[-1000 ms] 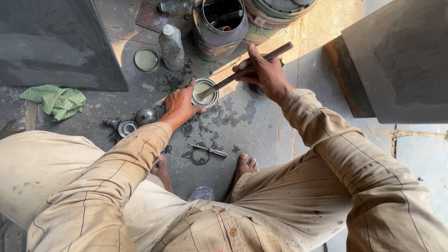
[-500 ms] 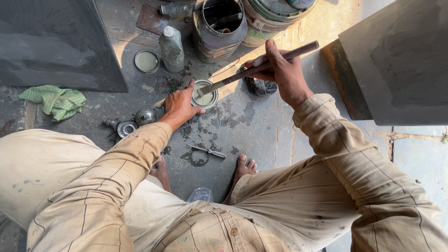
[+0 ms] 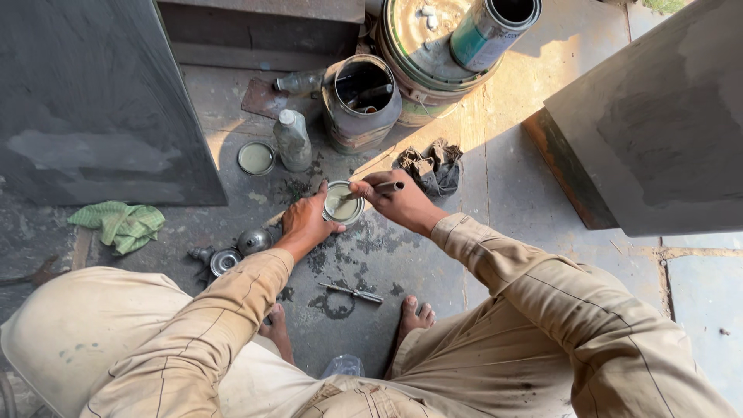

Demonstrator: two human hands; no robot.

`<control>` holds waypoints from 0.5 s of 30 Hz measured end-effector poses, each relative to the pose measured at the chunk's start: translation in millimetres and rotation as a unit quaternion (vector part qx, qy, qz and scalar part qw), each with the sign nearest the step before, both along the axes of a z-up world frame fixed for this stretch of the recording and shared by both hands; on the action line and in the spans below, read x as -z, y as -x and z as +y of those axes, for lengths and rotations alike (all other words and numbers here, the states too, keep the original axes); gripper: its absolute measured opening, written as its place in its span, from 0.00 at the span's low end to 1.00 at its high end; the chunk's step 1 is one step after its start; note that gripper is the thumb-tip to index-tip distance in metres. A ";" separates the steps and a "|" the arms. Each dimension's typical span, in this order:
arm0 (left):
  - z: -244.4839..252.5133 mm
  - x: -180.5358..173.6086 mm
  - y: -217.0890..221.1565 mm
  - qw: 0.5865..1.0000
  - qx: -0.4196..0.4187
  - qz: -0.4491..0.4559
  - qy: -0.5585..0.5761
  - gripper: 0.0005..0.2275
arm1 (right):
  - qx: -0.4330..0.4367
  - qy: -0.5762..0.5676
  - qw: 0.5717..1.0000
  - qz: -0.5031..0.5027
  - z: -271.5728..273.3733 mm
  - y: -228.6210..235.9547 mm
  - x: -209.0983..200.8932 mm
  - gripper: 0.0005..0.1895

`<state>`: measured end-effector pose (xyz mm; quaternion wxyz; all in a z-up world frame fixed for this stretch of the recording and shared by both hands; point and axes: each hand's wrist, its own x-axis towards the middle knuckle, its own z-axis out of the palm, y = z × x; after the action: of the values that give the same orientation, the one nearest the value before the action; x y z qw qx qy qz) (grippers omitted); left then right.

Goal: The person sits on the floor and opens a small paint can using a screwdriver. They then pour a liquid from a plastic bottle into the can and stir the mixture with a stick.

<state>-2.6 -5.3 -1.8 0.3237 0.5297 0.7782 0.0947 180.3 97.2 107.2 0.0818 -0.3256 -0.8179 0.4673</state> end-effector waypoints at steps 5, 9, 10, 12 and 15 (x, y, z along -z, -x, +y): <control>1.5 -2.0 -0.4 1.000 -0.001 -0.005 0.018 0.52 | -0.056 -0.066 0.996 0.007 1.8 9.8 5.0 0.23; 0.7 3.7 0.8 1.000 -0.008 -0.015 0.018 0.51 | -0.047 -0.043 0.998 -0.027 7.1 17.0 10.6 0.22; -0.1 5.3 0.4 1.000 -0.007 -0.016 0.010 0.51 | -0.051 -0.057 0.997 -0.010 8.7 18.1 11.9 0.21; -1.3 7.2 0.0 1.000 -0.007 -0.017 -0.008 0.51 | -0.043 -0.065 0.997 0.009 13.0 20.6 13.9 0.22; -1.0 7.4 -0.2 1.000 -0.009 -0.013 0.013 0.51 | -0.003 -0.029 0.999 -0.036 20.0 23.8 17.1 0.24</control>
<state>-2.4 -6.3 -9.2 0.3393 0.5174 0.7799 0.0945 156.6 117.2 90.0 0.0606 -0.3372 -0.8344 0.4316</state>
